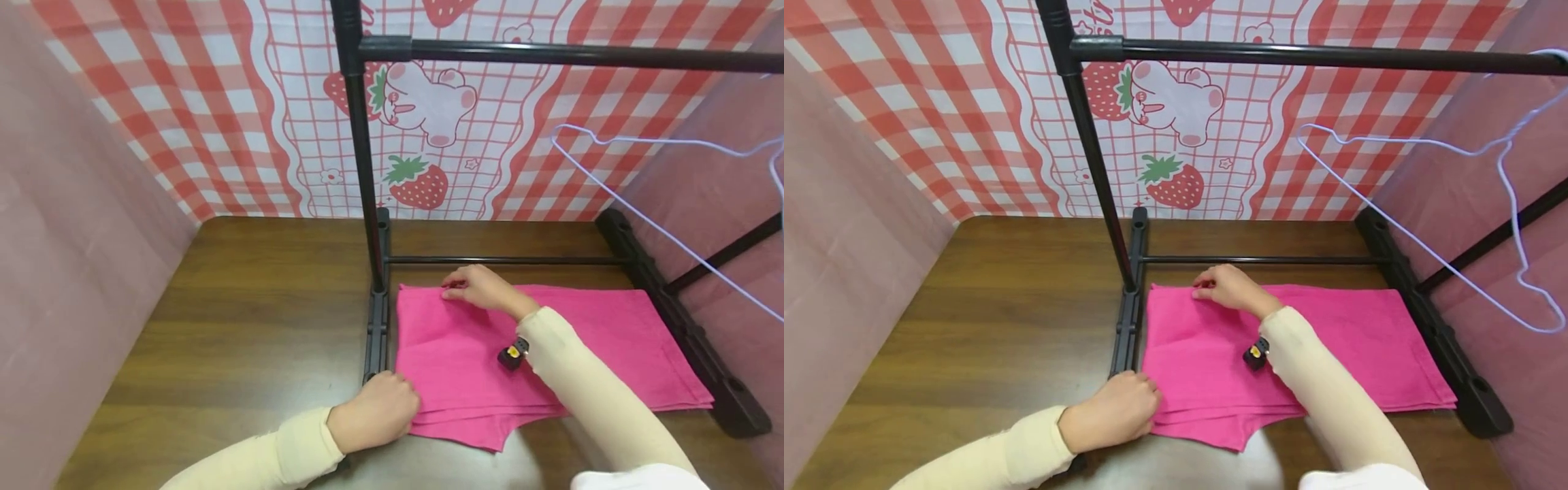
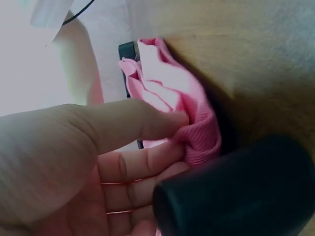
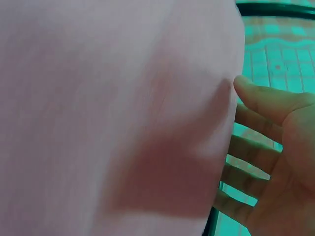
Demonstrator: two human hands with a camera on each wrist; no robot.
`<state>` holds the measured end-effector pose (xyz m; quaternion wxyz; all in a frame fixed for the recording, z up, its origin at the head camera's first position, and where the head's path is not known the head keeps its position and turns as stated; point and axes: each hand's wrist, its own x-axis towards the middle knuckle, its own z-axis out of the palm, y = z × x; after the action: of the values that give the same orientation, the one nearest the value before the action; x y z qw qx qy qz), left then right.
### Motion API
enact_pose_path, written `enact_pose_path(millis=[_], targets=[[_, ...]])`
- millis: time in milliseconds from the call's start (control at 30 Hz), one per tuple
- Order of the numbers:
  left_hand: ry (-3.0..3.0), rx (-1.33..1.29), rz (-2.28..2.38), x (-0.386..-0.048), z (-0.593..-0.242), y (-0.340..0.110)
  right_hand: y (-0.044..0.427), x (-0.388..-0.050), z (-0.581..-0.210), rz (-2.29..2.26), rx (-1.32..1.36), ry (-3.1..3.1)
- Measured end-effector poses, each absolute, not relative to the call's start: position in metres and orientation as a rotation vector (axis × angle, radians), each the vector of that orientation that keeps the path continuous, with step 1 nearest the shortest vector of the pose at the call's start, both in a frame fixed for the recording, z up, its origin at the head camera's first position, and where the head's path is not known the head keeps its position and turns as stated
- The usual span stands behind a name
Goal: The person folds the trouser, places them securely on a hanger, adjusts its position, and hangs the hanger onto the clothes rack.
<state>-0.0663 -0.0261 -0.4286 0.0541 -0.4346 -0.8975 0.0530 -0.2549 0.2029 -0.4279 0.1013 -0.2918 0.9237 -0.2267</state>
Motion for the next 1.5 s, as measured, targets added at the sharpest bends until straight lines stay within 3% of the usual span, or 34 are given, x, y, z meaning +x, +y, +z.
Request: enact_pose_path(millis=[333,633,1000,1233,1500], targets=[[-2.714,-1.437,0.094,-0.069,-0.432,-0.028,0.154,-0.264,-0.431,-0.699,-0.925,2.634],[-2.648,-1.564,0.223,-0.062,-0.424,-0.024,0.155,-0.268,-0.429,-0.936,-0.646,2.755],[-2.668,-1.485,0.242,-0.059,-0.429,-0.026,0.114,-0.284,-0.406,-0.568,-0.796,2.601],[-2.607,-1.488,0.222,-0.061,-0.430,-0.024,0.104,-0.284,-0.388,-0.181,-0.621,2.668],[-2.626,-1.488,0.235,-0.062,-0.426,-0.027,0.112,-0.289,-0.381,-0.269,-0.553,2.414]])
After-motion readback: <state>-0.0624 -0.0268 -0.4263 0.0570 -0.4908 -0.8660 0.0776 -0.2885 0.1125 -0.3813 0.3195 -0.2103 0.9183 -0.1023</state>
